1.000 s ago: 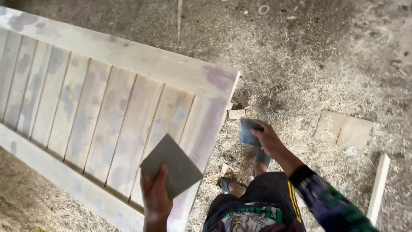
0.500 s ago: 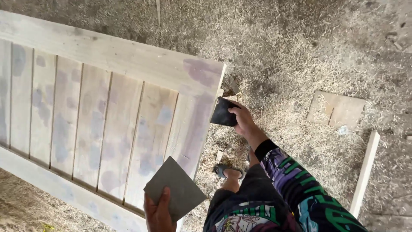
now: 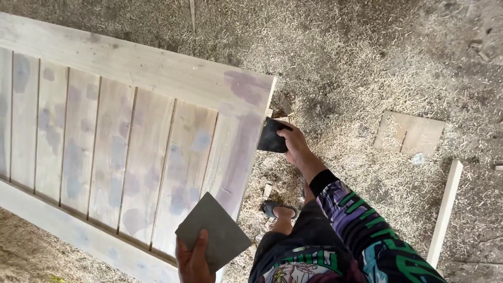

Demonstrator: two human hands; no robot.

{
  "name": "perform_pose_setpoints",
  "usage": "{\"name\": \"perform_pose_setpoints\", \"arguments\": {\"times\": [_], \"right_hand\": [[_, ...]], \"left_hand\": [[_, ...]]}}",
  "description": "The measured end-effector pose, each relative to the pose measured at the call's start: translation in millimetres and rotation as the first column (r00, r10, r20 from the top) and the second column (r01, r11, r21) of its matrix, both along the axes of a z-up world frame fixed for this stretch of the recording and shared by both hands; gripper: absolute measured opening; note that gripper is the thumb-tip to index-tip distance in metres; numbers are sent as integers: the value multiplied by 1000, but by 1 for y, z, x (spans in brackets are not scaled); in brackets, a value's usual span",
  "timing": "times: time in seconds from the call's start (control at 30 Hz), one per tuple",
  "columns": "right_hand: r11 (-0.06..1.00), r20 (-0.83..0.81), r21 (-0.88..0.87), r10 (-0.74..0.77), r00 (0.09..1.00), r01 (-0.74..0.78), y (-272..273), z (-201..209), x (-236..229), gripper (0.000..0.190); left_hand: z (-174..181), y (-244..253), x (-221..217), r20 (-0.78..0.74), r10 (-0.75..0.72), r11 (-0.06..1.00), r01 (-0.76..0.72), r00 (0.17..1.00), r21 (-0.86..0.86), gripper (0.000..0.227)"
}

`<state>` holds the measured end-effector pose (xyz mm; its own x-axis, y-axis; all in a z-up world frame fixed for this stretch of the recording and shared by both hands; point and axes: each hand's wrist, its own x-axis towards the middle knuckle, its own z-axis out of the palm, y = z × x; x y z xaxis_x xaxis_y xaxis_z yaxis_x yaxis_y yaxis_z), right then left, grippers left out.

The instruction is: The recorder is using pieces of sandpaper to smooth the surface and edges of a wooden door panel in a workshop.

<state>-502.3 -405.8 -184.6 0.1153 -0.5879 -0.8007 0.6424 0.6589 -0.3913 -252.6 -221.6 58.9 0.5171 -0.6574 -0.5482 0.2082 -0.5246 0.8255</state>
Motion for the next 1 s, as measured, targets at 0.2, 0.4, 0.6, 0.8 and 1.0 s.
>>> {"name": "perform_pose_setpoints", "arguments": {"times": [0.2, 0.4, 0.6, 0.8, 1.0], "right_hand": [[985, -355, -20, 153, 922, -171, -11, -2, 19, 46], [969, -531, -57, 173, 830, -239, -14, 34, 37, 46], [966, -545, -60, 181, 818, -253, -13, 63, 42, 53], [951, -526, -81, 214, 823, -299, -18, 80, 34, 51], [942, -516, -85, 236, 824, -324, -4, 94, 29, 57]], "left_hand": [[-5, 9, 8, 15, 15, 999, -15, 1000, 31, 40], [-7, 11, 0, -44, -3, 1000, 2, 999, -20, 39], [-16, 27, -6, -127, -3, 999, -3, 992, -44, 38], [-5, 16, -22, -206, -49, 998, 57, 977, 34, 34], [-29, 27, -37, -225, -170, 984, 152, 960, -94, 32]]}}
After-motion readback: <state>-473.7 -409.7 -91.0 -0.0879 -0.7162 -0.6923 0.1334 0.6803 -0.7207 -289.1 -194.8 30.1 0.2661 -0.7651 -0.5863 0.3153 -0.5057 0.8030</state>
